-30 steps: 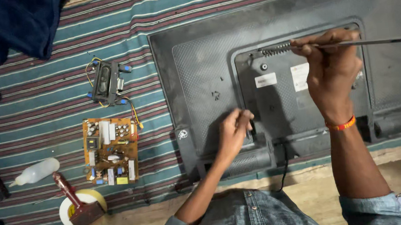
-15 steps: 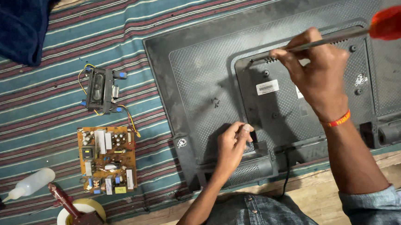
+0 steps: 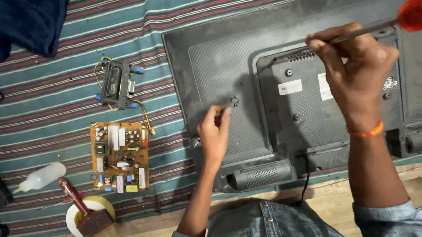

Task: The person places a flat-screen TV on a workbench and uses a screwdriver to fasten screws into the back panel. They repeatedly pick up screws and tighten them into various locations on the TV's rear casing.

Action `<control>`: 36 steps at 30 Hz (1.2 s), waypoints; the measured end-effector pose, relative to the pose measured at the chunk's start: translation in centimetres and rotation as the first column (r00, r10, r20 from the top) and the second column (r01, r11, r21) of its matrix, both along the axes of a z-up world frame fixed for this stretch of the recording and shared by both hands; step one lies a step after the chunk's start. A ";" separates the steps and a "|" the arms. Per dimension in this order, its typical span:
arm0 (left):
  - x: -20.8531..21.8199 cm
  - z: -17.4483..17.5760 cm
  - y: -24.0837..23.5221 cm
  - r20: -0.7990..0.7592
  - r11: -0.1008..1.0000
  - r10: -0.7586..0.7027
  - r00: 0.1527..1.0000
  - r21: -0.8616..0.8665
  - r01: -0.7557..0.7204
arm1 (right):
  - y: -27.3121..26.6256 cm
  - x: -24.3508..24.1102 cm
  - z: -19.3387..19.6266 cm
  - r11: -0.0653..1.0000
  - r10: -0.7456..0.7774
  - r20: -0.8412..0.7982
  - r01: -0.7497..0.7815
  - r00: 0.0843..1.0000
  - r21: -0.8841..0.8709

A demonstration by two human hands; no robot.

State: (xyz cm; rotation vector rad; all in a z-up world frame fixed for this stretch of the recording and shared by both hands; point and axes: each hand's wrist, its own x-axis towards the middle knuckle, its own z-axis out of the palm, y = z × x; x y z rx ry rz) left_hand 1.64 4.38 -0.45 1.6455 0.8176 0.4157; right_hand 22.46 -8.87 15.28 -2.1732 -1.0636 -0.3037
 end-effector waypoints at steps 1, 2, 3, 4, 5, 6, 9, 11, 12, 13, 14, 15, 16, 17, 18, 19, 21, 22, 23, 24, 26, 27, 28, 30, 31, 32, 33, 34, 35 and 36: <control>0.2 0.0 0.2 -0.005 0.997 -0.019 1.000 0.080 0.019 | -0.2 -0.2 0.2 1.000 0.000 0.001 0.000 1.000 0.006; 0.3 -0.1 0.3 -0.011 0.986 -0.037 0.999 0.159 0.039 | -0.3 -0.2 0.5 1.000 -0.023 -0.074 0.024 0.997 0.011; 0.6 -0.1 0.4 -0.017 0.970 -0.052 0.998 0.238 0.055 | -0.2 0.3 0.6 0.999 -0.040 -0.148 0.043 0.988 0.015; 0.9 0.0 0.5 -0.010 0.945 -0.075 0.997 0.319 0.075 | -0.1 0.3 0.7 0.999 -0.011 -0.170 0.016 0.985 0.033; 0.9 0.0 0.4 -0.009 0.913 -0.102 0.995 0.396 0.097 | -0.1 0.4 0.6 0.999 0.015 -0.195 -0.006 0.981 0.049; 1.0 0.0 0.3 -0.010 0.875 -0.130 0.992 0.470 0.119 | 0.0 0.2 0.5 0.994 0.087 -0.168 -0.075 0.982 0.080; 1.6 0.0 0.2 -0.094 0.857 -0.168 0.981 0.477 0.192 | -0.4 0.5 0.1 0.998 0.055 -0.037 -0.053 0.998 0.035; 1.8 0.2 0.3 -0.073 0.839 -0.188 0.979 0.505 0.199 | -0.5 0.4 -0.2 0.997 0.065 -0.022 -0.064 0.998 0.038; 1.9 0.2 0.5 -0.062 0.829 -0.197 0.979 0.522 0.200 | -0.5 0.5 -0.2 0.989 0.126 -0.057 -0.122 0.990 0.079; 1.9 0.3 0.5 -0.081 0.848 -0.199 0.977 0.486 0.213 | -0.5 0.4 -0.3 0.987 0.130 -0.076 -0.122 0.989 0.102; 1.8 0.3 0.5 -0.099 0.865 -0.203 0.974 0.448 0.226 | -0.5 0.3 -0.4 0.985 0.133 -0.096 -0.121 0.986 0.126; 2.0 0.3 0.5 -0.112 0.879 -0.209 0.972 0.414 0.237 | -0.1 0.2 -0.7 0.989 0.077 -0.092 -0.064 0.993 0.135; 2.1 0.3 0.6 -0.110 0.876 -0.213 0.971 0.419 0.239 | 0.0 0.2 -0.7 0.989 0.020 -0.088 -0.007 0.996 0.145; 2.2 0.3 0.7 -0.109 0.873 -0.215 0.971 0.423 0.241 | 0.0 0.2 -0.6 0.989 0.046 -0.083 -0.034 0.995 0.141; 2.2 0.3 0.9 -0.108 0.871 -0.217 0.970 0.427 0.242 | 0.0 0.3 -0.5 0.988 0.073 -0.080 -0.061 0.994 0.139; 2.2 0.3 1.0 -0.062 0.889 -0.210 0.976 0.404 0.217 | 0.1 0.3 -0.3 0.986 0.103 -0.076 -0.092 0.992 0.139; 2.0 0.2 1.2 0.026 0.921 -0.195 0.980 0.349 0.174 | 0.2 -0.1 -0.3 0.987 0.098 -0.082 -0.086 0.992 0.134; 1.9 0.1 1.3 0.038 0.933 -0.165 0.986 0.330 0.143 | 0.3 -0.5 -0.4 0.988 0.093 -0.087 -0.081 0.992 0.130; 2.1 0.0 1.3 0.056 0.944 -0.136 0.989 0.311 0.112 | 0.4 -0.6 -0.5 0.992 0.044 -0.096 -0.032 0.994 0.126; 2.2 0.0 1.3 0.074 0.953 -0.107 0.991 0.291 0.081 | 0.4 -0.6 -0.6 0.993 -0.005 -0.105 0.018 0.994 0.121; 1.7 0.1 1.1 0.126 0.997 -0.059 0.990 -0.044 0.065 | 0.2 -0.4 -0.8 0.991 0.026 -0.137 -0.008 0.990 0.134; 1.1 0.3 1.0 0.143 0.976 -0.024 0.989 -0.211 0.054 | 0.0 0.0 -0.7 0.984 0.113 -0.158 -0.088 0.981 0.156; 0.6 0.5 0.7 0.180 0.964 -0.024 0.983 -0.256 0.071 | -0.3 0.3 -0.8 0.969 0.200 -0.175 -0.168 0.964 0.180; -1.3 1.1 -0.2 0.250 0.934 -0.022 0.968 -0.339 0.109 | -0.6 0.3 -1.8 0.971 0.175 -0.164 -0.143 0.971 0.189; -2.3 1.4 -1.0 0.236 0.930 -0.021 0.972 -0.353 0.106 | -0.6 0.2 -2.4 0.972 0.162 -0.155 -0.130 0.975 0.194; -3.5 1.8 -1.9 0.222 0.925 -0.020 0.975 -0.367 0.102 | -0.6 -0.2 -3.2 0.974 0.105 -0.142 -0.073 0.984 0.215; -4.5 2.2 -2.9 0.211 0.920 -0.018 0.977 -0.378 0.098 | -0.5 -0.6 -3.9 0.971 0.049 -0.128 -0.017 0.991 0.238; -5.4 2.6 -4.0 0.243 0.906 -0.012 0.970 -0.407 0.113 | -0.5 -0.8 -4.6 0.964 -0.007 -0.115 0.037 0.993 0.263; -6.3 2.8 -5.0 0.272 0.892 -0.009 0.962 -0.432 0.130 | -0.4 -1.1 -5.3 0.961 -0.037 -0.068 0.054 0.997 0.272; -7.1 3.1 -5.9 0.301 0.878 -0.005 0.954 -0.456 0.148 | -0.4 -1.4 -5.9 0.957 -0.067 -0.022 0.070 0.998 0.282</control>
